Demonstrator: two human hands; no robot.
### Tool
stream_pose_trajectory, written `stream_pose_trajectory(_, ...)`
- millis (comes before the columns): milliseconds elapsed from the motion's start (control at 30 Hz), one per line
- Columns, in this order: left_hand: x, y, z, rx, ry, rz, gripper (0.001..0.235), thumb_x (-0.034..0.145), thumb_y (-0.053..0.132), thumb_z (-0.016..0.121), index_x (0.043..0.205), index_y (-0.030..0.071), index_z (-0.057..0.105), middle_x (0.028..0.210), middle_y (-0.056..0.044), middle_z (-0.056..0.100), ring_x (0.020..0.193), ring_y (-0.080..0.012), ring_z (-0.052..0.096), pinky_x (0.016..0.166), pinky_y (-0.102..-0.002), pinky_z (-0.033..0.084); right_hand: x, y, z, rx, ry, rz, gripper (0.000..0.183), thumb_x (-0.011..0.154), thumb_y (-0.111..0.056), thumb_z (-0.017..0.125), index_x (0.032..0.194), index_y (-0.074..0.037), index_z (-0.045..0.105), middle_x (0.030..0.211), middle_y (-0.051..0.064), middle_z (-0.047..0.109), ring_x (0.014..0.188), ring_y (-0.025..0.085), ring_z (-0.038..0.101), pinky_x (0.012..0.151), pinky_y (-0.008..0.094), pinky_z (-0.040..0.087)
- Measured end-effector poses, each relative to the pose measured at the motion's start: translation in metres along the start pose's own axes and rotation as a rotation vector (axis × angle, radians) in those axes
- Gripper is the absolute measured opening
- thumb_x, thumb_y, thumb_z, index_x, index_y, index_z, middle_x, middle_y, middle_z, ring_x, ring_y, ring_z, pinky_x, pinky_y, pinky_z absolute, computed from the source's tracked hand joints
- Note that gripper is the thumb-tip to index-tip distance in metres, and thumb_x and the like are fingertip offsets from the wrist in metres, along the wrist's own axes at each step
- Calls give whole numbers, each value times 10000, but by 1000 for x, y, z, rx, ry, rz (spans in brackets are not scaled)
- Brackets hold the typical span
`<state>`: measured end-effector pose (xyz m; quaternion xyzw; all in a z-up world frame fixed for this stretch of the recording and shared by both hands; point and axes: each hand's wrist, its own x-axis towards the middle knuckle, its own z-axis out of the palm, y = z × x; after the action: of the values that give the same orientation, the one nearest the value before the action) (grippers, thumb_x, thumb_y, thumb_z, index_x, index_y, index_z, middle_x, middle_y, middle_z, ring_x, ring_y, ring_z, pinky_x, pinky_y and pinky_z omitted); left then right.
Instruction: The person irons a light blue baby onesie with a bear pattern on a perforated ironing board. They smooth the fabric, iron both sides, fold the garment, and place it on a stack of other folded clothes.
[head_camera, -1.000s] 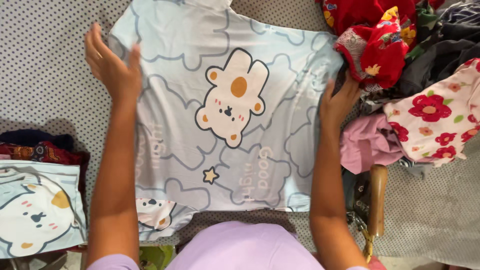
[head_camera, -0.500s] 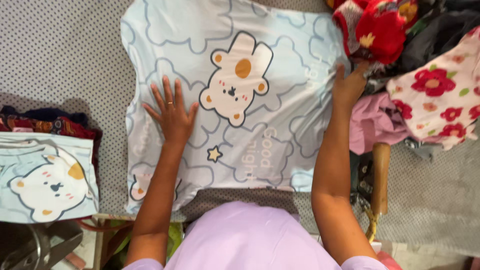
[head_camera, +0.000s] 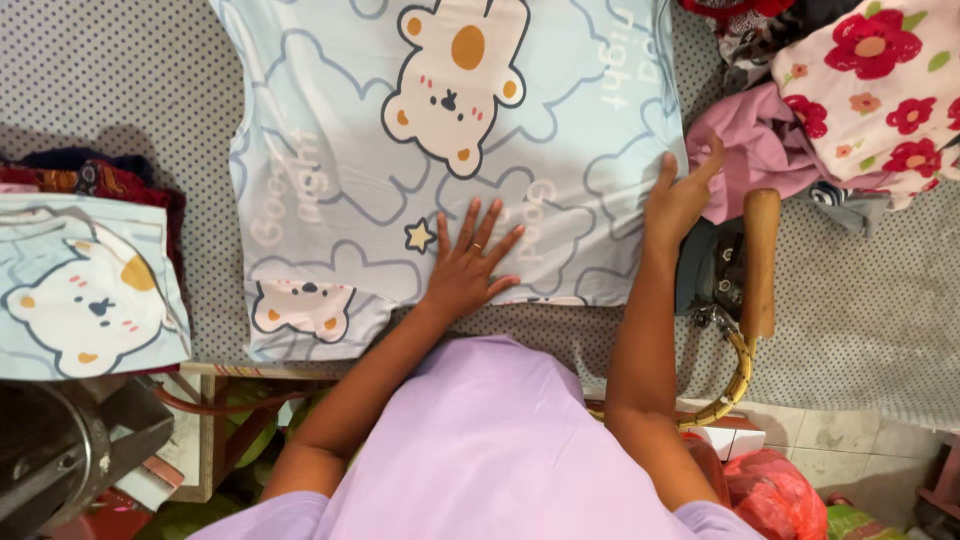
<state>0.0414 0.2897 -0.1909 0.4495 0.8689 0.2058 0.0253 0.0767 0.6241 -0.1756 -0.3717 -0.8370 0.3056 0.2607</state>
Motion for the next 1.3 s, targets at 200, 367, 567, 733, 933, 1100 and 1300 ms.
stream_pose_trajectory(200,-14,7,-2,-79,-50,245,791,897,695,568,1573,309,425,1710,-97,171,1583,-329,86,1183,-732,23,-36,-2,-20,1,-78,-66,776,998,-247,809,1561,-119,291,1507,288,507,1202,452,620,1016,472,501)
stream_pose_trajectory(367,-10,26,12,-116,34,284,558,871,512,703,1312,180,619,1396,-59,555,1319,-257,489,1101,-539,362,-101,-3,-46,-79,-215,-155,826,939,-199,787,1585,-133,275,1441,284,582,1234,460,630,999,496,521)
stream_pose_trajectory(567,14,46,32,-28,-101,353,110,1020,264,685,1028,154,676,1000,5,668,986,-168,628,840,-351,481,-133,-7,-73,-310,-211,274,741,1047,-277,724,1657,-214,308,1235,257,704,1097,454,679,952,535,510)
stream_pose_trajectory(733,26,51,24,-270,-122,329,271,1002,348,650,1191,159,690,1192,-12,702,1206,-204,600,1068,-414,457,-144,-20,-96,-348,-135,35,796,882,-176,795,1545,-148,357,1258,227,633,1083,401,636,924,502,497)
stream_pose_trajectory(933,48,107,38,-141,-247,415,785,825,580,666,1514,280,440,1652,-68,303,1528,-384,174,1148,-666,130,-88,-8,-157,-795,366,-336,601,785,-262,861,1318,-109,630,1277,162,666,1156,390,581,905,487,440)
stream_pose_trajectory(1100,72,142,56,-564,-612,683,430,940,453,613,1314,252,681,1341,-31,689,1258,-286,624,1095,-509,455,-42,36,-159,-713,6,21,461,908,-380,873,1143,-55,644,963,209,705,881,443,654,744,553,480)
stream_pose_trajectory(1300,57,51,39,-678,293,201,188,1049,138,544,1042,95,727,1149,-55,759,1117,-273,739,1032,-441,548,-65,41,-188,-249,-118,-10,403,962,-288,862,1092,16,631,922,166,675,819,302,641,748,433,505)
